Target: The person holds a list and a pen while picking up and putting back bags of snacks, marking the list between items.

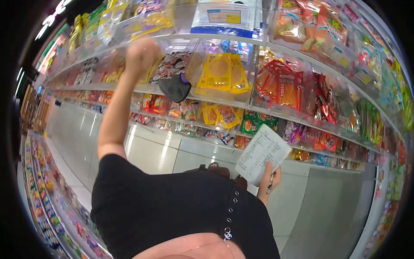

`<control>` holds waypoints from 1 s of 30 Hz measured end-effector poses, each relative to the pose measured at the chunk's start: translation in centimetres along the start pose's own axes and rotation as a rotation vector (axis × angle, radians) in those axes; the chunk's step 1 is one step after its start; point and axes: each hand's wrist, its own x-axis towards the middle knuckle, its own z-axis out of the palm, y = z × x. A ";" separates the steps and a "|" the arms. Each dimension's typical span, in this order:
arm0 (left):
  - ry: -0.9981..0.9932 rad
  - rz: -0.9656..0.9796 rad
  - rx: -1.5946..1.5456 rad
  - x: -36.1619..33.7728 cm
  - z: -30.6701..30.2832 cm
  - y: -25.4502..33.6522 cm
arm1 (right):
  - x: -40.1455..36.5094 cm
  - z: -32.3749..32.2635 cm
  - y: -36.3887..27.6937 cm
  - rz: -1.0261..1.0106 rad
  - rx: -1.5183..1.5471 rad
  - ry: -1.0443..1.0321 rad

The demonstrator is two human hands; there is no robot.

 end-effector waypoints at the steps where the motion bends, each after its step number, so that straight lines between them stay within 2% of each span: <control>1: -0.217 0.059 0.094 -2.0 1.0 1.2 | -0.4 0.7 -0.5 0.002 -0.021 -0.023; 2: -0.460 -0.118 -0.009 -3.4 2.2 2.0 | -0.6 1.0 -0.7 -0.006 -0.095 -0.055; 4: -0.450 -0.324 -0.098 -7.5 4.9 1.4 | -0.8 0.7 -1.1 -0.022 -0.254 -0.090; 6: -0.539 -0.451 -0.131 -10.9 6.1 -0.1 | -1.7 1.9 -1.7 -0.035 -0.203 -0.035; 8: -0.557 -0.486 -0.209 -12.9 7.7 -1.2 | -2.1 2.5 -2.5 -0.020 -0.174 0.019; 11: -0.477 -0.553 -0.240 -12.8 8.7 -0.7 | -2.5 3.2 -3.1 0.012 -0.187 0.038; 15: -0.565 -0.706 -0.167 -12.3 9.3 -0.6 | -3.0 3.0 -2.8 0.036 -0.174 0.016; 18: -0.219 -0.598 -0.064 -12.8 9.6 -0.7 | -3.4 1.7 -3.0 0.048 -0.166 0.054; 19: -0.071 -0.634 -0.023 -13.1 9.6 -0.9 | -3.5 0.5 -1.8 0.040 -0.208 0.078; 20: 0.067 -0.783 -0.015 -14.0 9.6 -1.5 | -3.3 -0.6 -1.1 0.024 -0.245 0.114; 21: 0.217 -0.784 0.050 -14.7 9.4 -1.8 | -3.2 -1.1 -1.1 -0.048 -0.239 0.148; 22: 0.332 -0.729 -0.051 -14.7 8.5 -1.2 | -3.1 -2.2 -1.2 -0.041 -0.186 0.163; 24: 0.505 -0.720 -0.454 -14.7 8.7 0.5 | -3.4 -4.0 -1.3 -0.020 -0.086 0.156; 25: 0.598 -0.707 -0.472 -13.2 9.0 3.1 | -3.5 -4.9 -1.3 -0.035 -0.048 0.173; 27: 0.671 -0.720 -0.928 -9.4 10.1 8.4 | -3.8 -7.1 -1.9 -0.017 -0.040 0.205; 28: 0.702 -0.744 -0.910 -8.2 11.0 10.0 | -4.0 -8.3 -2.3 -0.004 -0.040 0.212; 30: 0.664 -0.882 -1.093 -5.1 12.5 14.8 | -4.3 -10.6 -3.0 -0.011 0.035 0.219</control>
